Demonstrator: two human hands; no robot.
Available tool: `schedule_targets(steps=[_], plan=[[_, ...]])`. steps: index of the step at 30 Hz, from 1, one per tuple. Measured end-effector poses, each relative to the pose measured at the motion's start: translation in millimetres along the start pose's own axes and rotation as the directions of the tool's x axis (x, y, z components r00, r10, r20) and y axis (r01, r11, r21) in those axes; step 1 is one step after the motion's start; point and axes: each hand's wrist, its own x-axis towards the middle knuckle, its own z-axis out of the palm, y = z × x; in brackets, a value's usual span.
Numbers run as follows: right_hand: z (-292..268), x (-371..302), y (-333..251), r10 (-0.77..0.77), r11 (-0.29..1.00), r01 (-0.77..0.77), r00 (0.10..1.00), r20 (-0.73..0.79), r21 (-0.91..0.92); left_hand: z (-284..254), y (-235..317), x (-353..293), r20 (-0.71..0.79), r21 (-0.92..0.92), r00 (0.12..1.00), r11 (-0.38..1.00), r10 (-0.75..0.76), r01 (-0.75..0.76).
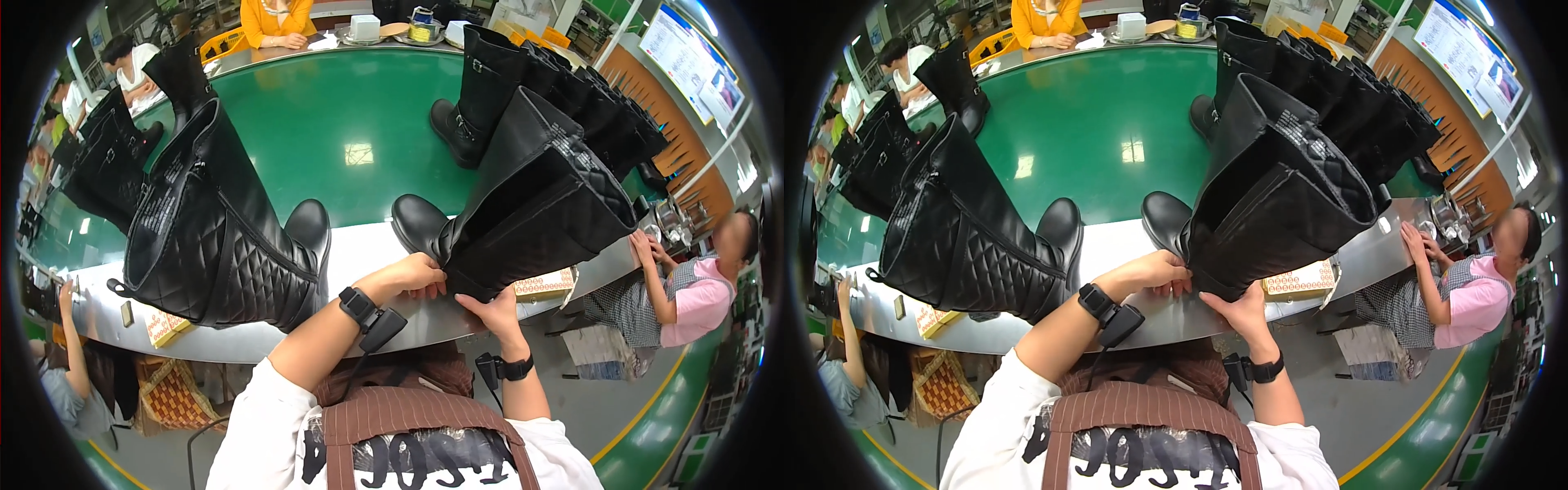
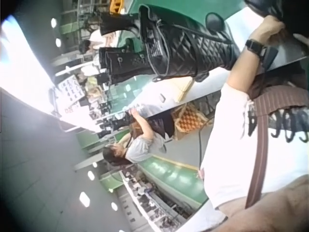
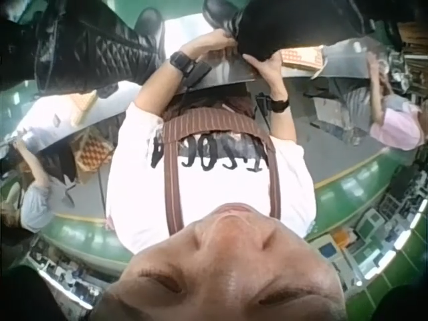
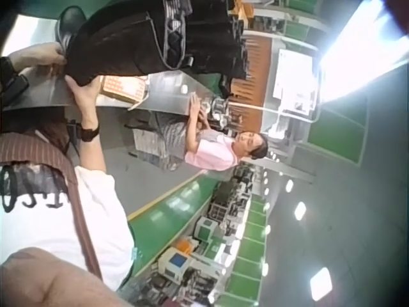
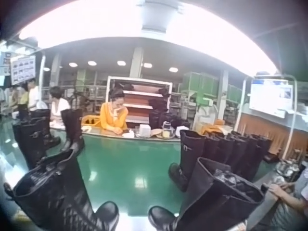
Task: The worker is inspecting and finishing black boots on a production line, checking the zippers and wiping the surfaces.
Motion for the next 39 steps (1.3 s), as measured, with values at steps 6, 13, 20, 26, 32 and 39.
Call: schedule_targets(steps=[6,13,20,26,32,39], plan=[[4,2,-10,-0.145,0.989,0.142,0.986,-0.087,-0.048,-7,36,-33,0.217,-0.376,0.961,0.923,0.173,-0.081],[3,-2,-31,-0.116,0.979,0.107,0.992,-0.041,-0.175,-12,151,-133,-0.032,-0.695,0.741,0.518,0.671,-0.499],[6,-2,-35,-0.123,0.992,0.124,0.986,0.115,-0.004,-2,145,-149,-0.112,-0.435,0.797,0.692,0.593,-0.576],[-19,21,-37,0.033,0.985,-0.094,0.927,0.374,0.147,-11,21,-195,0.036,0.157,0.994,0.982,0.102,-0.106],[-14,26,-46,-0.034,0.999,0.032,0.932,0.361,0.01,1,-51,-259,-0.665,0.437,0.717,0.671,-0.206,0.599],[15,16,-52,0.008,0.998,-0.026,0.955,0.296,0.058,-12,-82,-207,-0.845,0.084,0.509,0.981,0.163,-0.175]])
